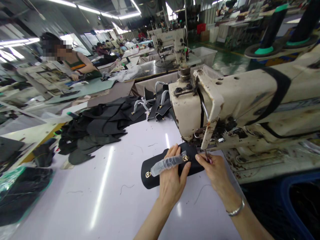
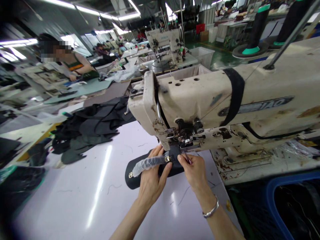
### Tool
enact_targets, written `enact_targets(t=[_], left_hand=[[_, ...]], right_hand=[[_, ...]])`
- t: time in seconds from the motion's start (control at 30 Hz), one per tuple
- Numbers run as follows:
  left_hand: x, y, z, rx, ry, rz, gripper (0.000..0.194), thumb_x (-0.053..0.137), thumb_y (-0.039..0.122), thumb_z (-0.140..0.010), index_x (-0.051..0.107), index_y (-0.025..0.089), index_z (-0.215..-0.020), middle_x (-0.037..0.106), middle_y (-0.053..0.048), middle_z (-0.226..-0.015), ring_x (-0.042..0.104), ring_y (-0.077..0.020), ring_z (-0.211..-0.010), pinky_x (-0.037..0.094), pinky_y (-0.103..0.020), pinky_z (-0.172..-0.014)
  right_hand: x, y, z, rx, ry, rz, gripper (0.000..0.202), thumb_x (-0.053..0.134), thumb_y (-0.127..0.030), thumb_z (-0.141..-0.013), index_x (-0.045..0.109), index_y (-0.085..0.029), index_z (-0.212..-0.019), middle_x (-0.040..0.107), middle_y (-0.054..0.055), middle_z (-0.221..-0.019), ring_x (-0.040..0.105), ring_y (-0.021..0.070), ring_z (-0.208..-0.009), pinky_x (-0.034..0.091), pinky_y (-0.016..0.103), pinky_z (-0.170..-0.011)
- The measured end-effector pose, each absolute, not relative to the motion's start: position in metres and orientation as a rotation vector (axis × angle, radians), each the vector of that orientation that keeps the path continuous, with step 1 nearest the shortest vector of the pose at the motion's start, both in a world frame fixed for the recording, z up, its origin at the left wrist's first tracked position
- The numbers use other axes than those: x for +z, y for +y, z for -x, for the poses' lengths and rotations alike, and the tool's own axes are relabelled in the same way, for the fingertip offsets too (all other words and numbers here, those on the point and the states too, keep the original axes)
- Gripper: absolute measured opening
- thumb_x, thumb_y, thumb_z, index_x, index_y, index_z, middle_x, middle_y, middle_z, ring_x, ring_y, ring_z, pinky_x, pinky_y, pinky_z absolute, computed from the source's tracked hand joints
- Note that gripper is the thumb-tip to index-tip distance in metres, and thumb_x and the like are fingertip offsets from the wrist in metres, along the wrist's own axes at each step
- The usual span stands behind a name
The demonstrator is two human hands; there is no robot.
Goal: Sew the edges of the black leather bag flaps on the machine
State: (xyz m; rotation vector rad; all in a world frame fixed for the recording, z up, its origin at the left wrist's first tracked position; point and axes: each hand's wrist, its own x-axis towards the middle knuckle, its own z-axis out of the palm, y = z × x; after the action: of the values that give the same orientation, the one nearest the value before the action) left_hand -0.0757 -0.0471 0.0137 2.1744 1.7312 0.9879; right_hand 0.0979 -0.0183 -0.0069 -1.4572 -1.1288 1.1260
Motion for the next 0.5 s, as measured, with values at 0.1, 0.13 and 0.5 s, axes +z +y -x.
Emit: enact_targets(t=[0.1, 0.13, 0.5], left_hand=[[0.021, -0.030, 0.072, 0.900, 1.639, -2.248, 0.053, 0.059, 0.034, -0.101, 0.049, 0.024, -0.152, 0.053, -0.016, -0.157, 0.047, -0.0312, -0.148, 0.041, -0.055, -0.119], [0.024, -0.027, 0.072, 0.887, 1.632, -2.256, 0.050, 0.059, 0.035, -0.101, 0.051, 0.024, -0.150, 0.055, -0.016, -0.155, 0.049, -0.0313, -0.146, 0.042, -0.055, -0.119], [0.036, -0.015, 0.067, 0.814, 1.638, -2.203, 0.044, 0.057, 0.034, -0.102, 0.056, 0.025, -0.145, 0.058, -0.013, -0.152, 0.051, -0.0321, -0.144, 0.040, -0.054, -0.120]], right_hand=[[-0.002, -0.017, -0.097, 1.251, -1.009, 1.441, 0.042, 0.075, -0.049, -0.076, 0.057, -0.019, -0.052, 0.044, -0.003, -0.055, 0.037, 0.0136, -0.059, 0.029, 0.028, -0.057], [0.001, -0.016, -0.097, 1.280, -0.968, 1.442, 0.043, 0.077, -0.049, -0.074, 0.055, -0.020, -0.050, 0.042, -0.003, -0.054, 0.035, 0.0130, -0.059, 0.028, 0.028, -0.056], [0.012, -0.007, -0.092, 1.379, -0.756, 1.398, 0.035, 0.085, -0.045, -0.062, 0.061, -0.020, -0.052, 0.043, -0.004, -0.053, 0.035, 0.0119, -0.057, 0.029, 0.027, -0.054]])
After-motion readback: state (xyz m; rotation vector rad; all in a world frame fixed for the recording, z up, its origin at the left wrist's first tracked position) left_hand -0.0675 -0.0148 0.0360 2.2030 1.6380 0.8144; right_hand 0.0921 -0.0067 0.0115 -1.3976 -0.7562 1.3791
